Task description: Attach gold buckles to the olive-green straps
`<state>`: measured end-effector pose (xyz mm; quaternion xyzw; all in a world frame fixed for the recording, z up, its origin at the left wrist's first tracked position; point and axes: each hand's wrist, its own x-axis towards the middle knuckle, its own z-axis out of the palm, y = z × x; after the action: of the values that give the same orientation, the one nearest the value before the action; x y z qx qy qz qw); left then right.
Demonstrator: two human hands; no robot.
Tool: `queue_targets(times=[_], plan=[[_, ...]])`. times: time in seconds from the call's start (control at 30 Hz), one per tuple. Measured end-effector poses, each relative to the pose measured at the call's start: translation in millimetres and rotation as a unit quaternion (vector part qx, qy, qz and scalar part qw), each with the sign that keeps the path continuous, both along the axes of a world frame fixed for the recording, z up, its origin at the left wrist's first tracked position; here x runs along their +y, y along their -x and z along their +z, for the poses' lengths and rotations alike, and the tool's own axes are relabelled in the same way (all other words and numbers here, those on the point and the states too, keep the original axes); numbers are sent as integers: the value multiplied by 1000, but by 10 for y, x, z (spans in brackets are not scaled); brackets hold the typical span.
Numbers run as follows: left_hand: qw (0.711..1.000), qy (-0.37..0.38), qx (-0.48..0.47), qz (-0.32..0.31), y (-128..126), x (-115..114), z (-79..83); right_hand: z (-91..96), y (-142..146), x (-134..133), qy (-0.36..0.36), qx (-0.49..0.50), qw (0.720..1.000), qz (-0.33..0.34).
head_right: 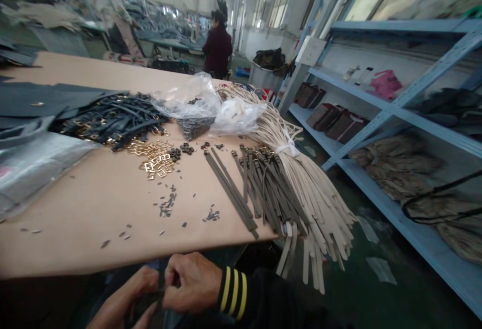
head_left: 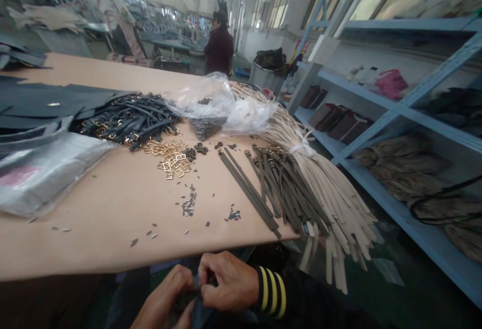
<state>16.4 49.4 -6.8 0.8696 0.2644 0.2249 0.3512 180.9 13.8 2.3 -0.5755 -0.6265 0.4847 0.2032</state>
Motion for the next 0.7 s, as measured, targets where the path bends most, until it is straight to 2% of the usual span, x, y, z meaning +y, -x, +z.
queue_targets(times=[0.1, 0.23, 0.3, 0.37, 0.4, 0.43, 0.57, 0.7], plan=[[1000, -28, 14, 0, -73, 37, 51, 182, -182, 41, -35, -46, 998, -21], [990, -124, -3, 69, -204, 265, 74, 528, -856, 210, -88, -121, 984, -95], [979, -168, -14, 112, -259, 455, 7, 655, -1269, 339, -133, -248, 947, -158], [966, -206, -8, 154, -302, 638, -102, 708, -1591, 492, -181, -390, 872, -234], [959, -224, 3, 172, -321, 709, -158, 700, -1692, 580, -194, -431, 842, -258], [952, -242, 19, 184, -338, 762, -208, 669, -1748, 679, -195, -449, 833, -257], [936, -288, 74, 187, -385, 804, -284, 382, -1640, 1180, -153, -416, 877, -185], [937, -291, 74, 179, -393, 763, -235, 88, -1482, 1699, -125, -395, 890, -189]])
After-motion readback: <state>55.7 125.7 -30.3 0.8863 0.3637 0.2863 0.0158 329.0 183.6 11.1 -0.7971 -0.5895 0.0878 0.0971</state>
